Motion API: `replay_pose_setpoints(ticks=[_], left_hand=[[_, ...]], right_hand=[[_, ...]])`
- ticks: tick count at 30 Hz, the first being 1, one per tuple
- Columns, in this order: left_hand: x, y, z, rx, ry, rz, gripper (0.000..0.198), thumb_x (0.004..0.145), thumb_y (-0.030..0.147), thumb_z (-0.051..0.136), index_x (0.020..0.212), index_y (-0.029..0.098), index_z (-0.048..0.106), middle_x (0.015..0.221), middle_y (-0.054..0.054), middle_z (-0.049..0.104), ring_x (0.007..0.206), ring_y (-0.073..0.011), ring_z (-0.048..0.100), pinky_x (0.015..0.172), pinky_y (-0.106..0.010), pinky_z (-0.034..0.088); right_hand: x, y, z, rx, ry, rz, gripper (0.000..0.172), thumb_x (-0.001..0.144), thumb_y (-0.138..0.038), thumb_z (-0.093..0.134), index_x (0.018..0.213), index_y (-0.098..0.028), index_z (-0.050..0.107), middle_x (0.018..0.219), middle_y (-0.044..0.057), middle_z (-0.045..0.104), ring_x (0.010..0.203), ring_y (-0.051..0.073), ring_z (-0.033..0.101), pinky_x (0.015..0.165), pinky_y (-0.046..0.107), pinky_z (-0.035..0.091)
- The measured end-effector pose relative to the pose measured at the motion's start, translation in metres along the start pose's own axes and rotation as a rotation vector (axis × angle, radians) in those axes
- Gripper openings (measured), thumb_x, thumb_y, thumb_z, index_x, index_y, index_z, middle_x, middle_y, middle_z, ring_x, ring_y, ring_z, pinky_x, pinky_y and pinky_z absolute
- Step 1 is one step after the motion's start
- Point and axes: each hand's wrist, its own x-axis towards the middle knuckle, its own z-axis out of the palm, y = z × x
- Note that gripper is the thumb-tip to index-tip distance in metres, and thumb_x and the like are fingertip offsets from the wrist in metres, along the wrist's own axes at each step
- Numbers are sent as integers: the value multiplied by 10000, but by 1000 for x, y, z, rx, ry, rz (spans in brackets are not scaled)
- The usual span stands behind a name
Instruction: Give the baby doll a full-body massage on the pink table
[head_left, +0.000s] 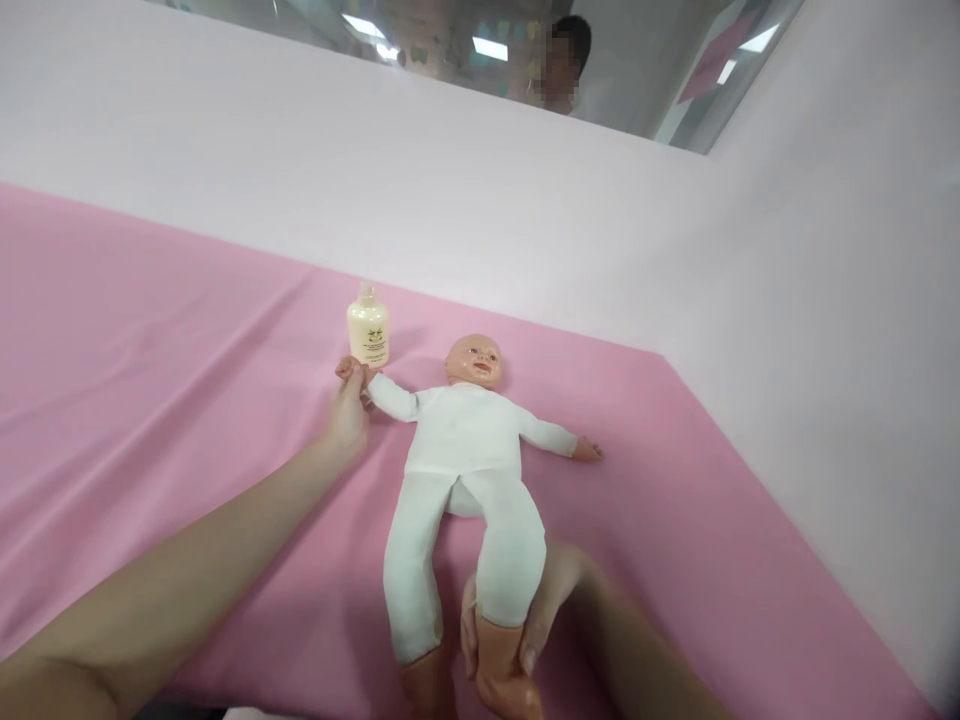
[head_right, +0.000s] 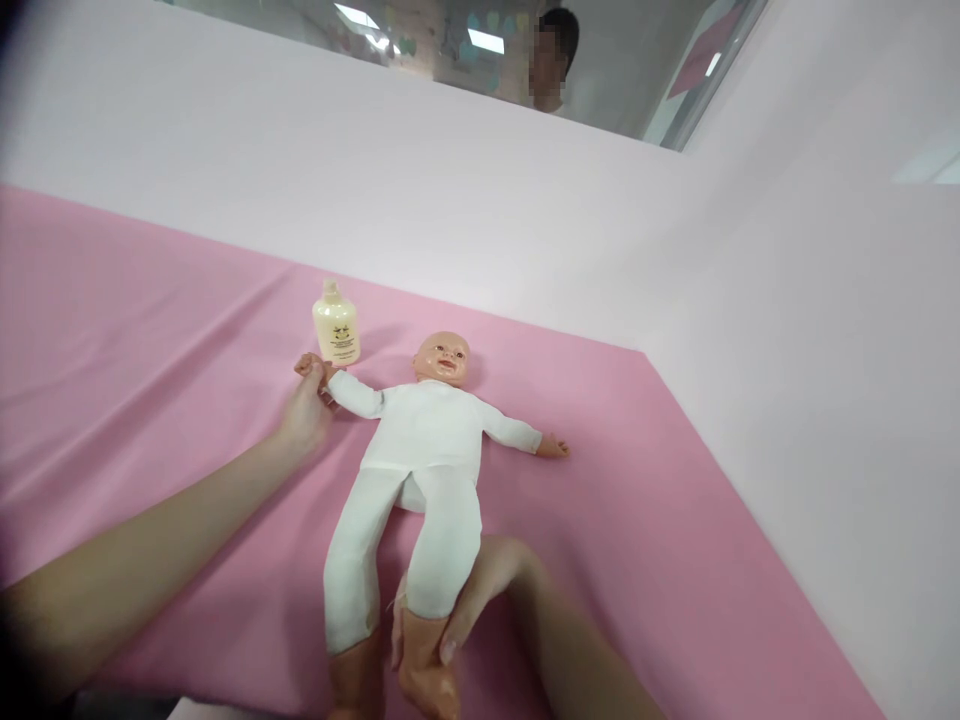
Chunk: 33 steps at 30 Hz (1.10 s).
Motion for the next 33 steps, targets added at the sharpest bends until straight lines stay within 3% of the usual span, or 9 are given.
replay_pose_setpoints(ticks=[2,4,8,12,18,25,33], left_hand=[[-9,5,5,8,-44,82,430,909,566,600,1204,254,588,1217,-71,664,1178,-227,625,958,-364,532],[-19,9,11,52,-114,172,400,912,536,606,1197,256,585,1237,-74,658,1205,-229,614,996,-364,516],[-40,17,19,218,-284,347,347,930,480,579,1150,212,571,1251,-101,643,1202,-236,609,1040,-396,490],[-57,20,19,481,-525,515,304,955,398,548,1181,198,582,1168,-100,676,1124,-232,633,1026,-409,487],[-65,15,18,796,-899,863,331,974,346,509,1265,223,606,1252,-114,681,1214,-273,597,1085,-471,437],[-64,10,20,877,-968,1015,366,986,273,469,1330,219,582,1287,-111,672,1250,-263,571,1113,-494,412],[-63,10,20,901,-980,1007,384,980,267,456,1339,234,590,1280,-110,669,1250,-263,564,1122,-503,404]], right_hand=[[-4,8,-5,-6,-146,68,509,610,-556,866,878,-171,668,846,100,701,753,223,689,647,321,550],[-11,20,-11,54,-168,78,535,666,-589,824,918,-147,658,842,115,690,762,225,682,659,324,537],[-22,41,-22,310,22,-103,563,621,-616,802,880,-148,626,745,74,652,667,175,616,617,294,465],[-20,34,-20,399,252,-330,511,738,-658,663,826,-157,609,641,9,566,580,120,477,647,294,406],[-17,22,-19,604,571,-208,433,857,-567,594,869,-134,594,675,-34,527,470,55,272,571,260,341],[-18,25,-22,659,614,-185,439,853,-541,614,872,-102,617,681,-21,565,451,37,220,530,246,294],[-18,24,-21,624,607,-168,445,859,-558,600,883,-114,621,683,-19,549,482,54,241,531,248,283]])
